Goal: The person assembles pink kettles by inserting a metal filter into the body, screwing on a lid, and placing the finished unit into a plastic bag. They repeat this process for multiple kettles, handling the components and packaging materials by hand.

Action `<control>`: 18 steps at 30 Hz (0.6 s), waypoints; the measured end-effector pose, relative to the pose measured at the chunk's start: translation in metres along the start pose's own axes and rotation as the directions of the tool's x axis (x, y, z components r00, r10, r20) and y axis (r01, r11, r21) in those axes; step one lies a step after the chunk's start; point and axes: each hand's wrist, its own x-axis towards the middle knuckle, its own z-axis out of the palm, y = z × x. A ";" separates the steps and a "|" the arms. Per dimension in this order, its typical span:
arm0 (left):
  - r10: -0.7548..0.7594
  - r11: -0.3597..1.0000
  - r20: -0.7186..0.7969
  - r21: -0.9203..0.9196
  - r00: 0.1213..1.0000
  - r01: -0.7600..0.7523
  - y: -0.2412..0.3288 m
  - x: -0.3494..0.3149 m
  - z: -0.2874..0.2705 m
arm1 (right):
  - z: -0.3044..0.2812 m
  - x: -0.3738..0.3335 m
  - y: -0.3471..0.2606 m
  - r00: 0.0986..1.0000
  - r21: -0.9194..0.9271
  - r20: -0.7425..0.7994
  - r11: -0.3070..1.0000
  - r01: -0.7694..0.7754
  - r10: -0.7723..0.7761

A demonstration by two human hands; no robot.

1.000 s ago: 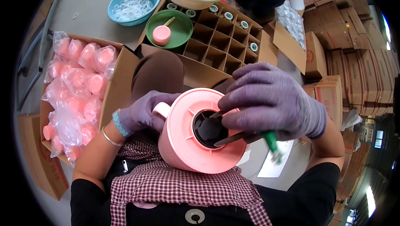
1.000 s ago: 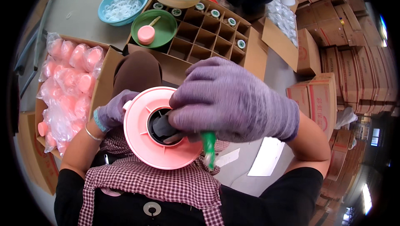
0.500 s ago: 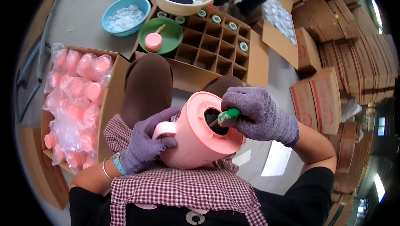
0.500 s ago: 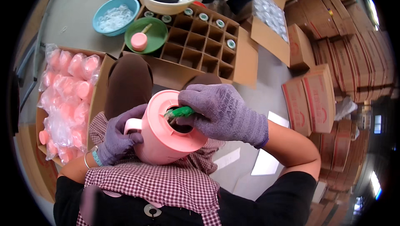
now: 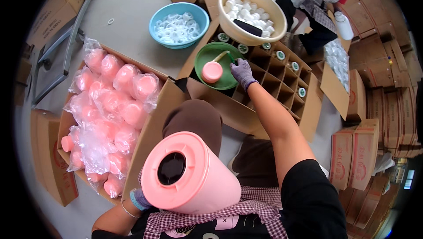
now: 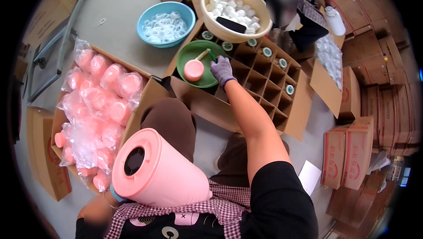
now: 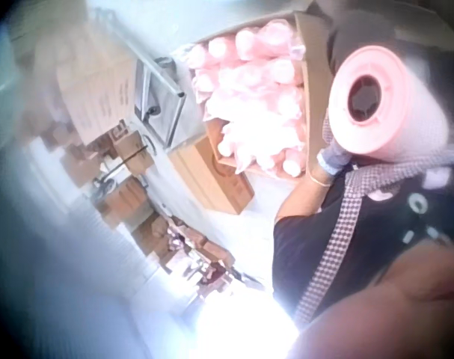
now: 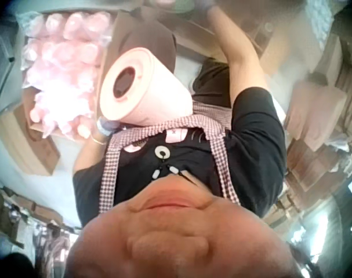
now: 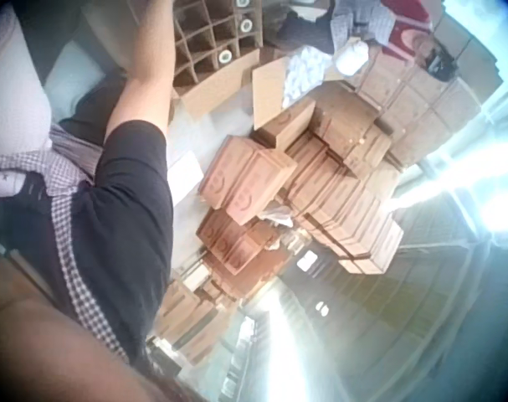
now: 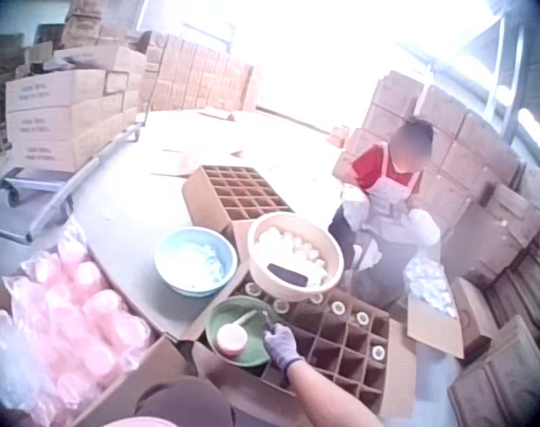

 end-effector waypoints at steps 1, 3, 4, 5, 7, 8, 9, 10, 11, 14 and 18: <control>-0.001 1.000 -0.020 -0.024 1.000 0.000 -0.002 -0.003 -0.006 | 0.011 -0.002 -0.025 0.997 -0.031 -0.048 0.998 0.051 -0.052; -0.024 0.999 -0.048 -0.047 0.999 0.022 0.001 -0.007 -0.010 | 0.019 -0.018 -0.057 0.961 -0.098 -0.086 0.962 0.256 -0.264; -0.038 0.997 -0.051 -0.062 0.998 0.035 0.001 -0.008 -0.012 | 0.017 -0.026 -0.071 0.897 -0.144 -0.075 0.895 0.423 -0.436; -0.045 0.997 -0.048 -0.071 0.998 0.041 0.003 -0.007 -0.011 | 0.016 -0.031 -0.076 0.805 -0.193 -0.063 0.798 0.571 -0.590; -0.050 0.994 -0.037 -0.094 0.998 0.046 0.006 -0.002 -0.012 | 0.027 -0.044 -0.076 0.887 -0.244 0.094 0.853 0.461 -0.453; -0.048 0.994 -0.026 -0.104 0.998 0.045 0.008 0.001 -0.012 | 0.031 -0.047 -0.071 0.914 -0.276 0.160 0.872 0.404 -0.373; -0.043 0.992 -0.014 -0.120 0.999 0.041 0.009 0.003 -0.011 | 0.032 -0.049 -0.065 0.927 -0.270 0.171 0.888 0.371 -0.335; -0.031 0.991 -0.009 -0.132 0.999 0.030 0.009 0.003 -0.012 | 0.030 -0.048 -0.069 0.935 -0.261 0.174 0.901 0.347 -0.309; -0.019 0.990 -0.002 -0.143 1.000 0.018 0.010 0.003 -0.013 | 0.026 -0.048 -0.071 0.942 -0.251 0.178 0.913 0.322 -0.284; 0.012 0.973 0.049 -0.229 0.999 0.000 0.018 0.003 -0.005 | 0.010 -0.054 -0.049 0.939 0.190 -0.008 0.922 0.338 -0.343; 0.056 0.731 0.314 -0.659 0.948 0.175 0.040 0.012 0.026 | -0.028 -0.063 -0.018 0.969 0.576 -0.121 0.780 0.246 -0.216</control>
